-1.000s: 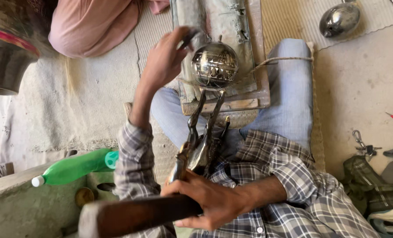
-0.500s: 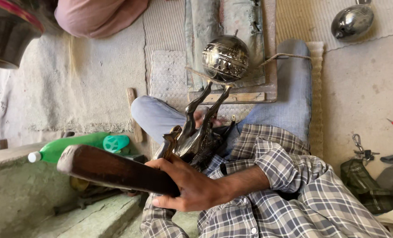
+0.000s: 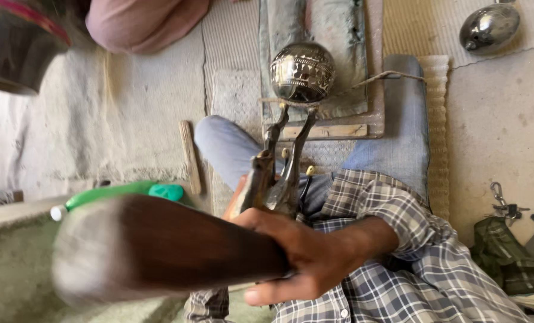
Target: The person uses a hammer and a small metal punch to shape and refine details on a decorative metal peacock figurine. They repeatedly reposition the punch and strike it with the hammer, adjusting the figurine's orientation as needed.
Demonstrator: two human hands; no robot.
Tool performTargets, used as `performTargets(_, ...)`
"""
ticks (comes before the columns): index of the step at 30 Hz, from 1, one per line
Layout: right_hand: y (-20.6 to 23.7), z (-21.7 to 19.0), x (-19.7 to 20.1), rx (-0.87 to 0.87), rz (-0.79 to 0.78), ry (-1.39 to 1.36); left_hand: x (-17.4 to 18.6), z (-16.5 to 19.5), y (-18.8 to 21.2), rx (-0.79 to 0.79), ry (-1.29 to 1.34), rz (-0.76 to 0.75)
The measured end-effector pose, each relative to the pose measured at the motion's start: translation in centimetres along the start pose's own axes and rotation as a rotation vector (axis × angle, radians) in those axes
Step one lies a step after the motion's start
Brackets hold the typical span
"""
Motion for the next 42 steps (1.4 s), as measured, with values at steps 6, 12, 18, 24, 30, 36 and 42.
performTargets(6, 4.5, 1.3, 3.3, -0.249, -0.113, -0.198, -0.4, 1.1, 0.3, -0.050, -0.037, -0.094)
performTargets(12, 5.1, 1.4, 3.5, -0.165, -0.254, -0.281, 0.4, 3.7, 0.3, -0.088, -0.098, -0.291)
performTargets(18, 5.4, 0.5, 4.6, -0.284, -0.170, -0.591, 5.9, 11.6, 0.1, -0.139, -0.315, 0.035)
performTargets(24, 7.3, -0.5, 5.6, -0.354, 0.018, -0.705, 2.0, 26.6, -5.1, -0.819, -0.856, -0.290)
performTargets(30, 13.4, -2.2, 9.6, -0.207, 0.494, 0.017, -6.1, 34.5, -11.6, -1.060, -0.909, -0.738)
performTargets(36, 22.6, -1.6, 12.6, -0.325, 1.025, 0.905, -7.2, 32.6, -10.0, -0.806, -0.873, -0.737)
performTargets(42, 26.3, 1.8, 13.6, -0.375, 1.118, 0.742, -6.6, 30.6, -8.3, -0.893, -0.878, -0.682)
Point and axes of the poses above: each hand's wrist, its own y-axis away from the middle knuckle, its own x-axis out of the back of the hand, z = x × y, the point moved 5 cm from there along -y, towards the middle knuckle, and after that the axes turned 12 degrees about -z, right-handed, at the moved point
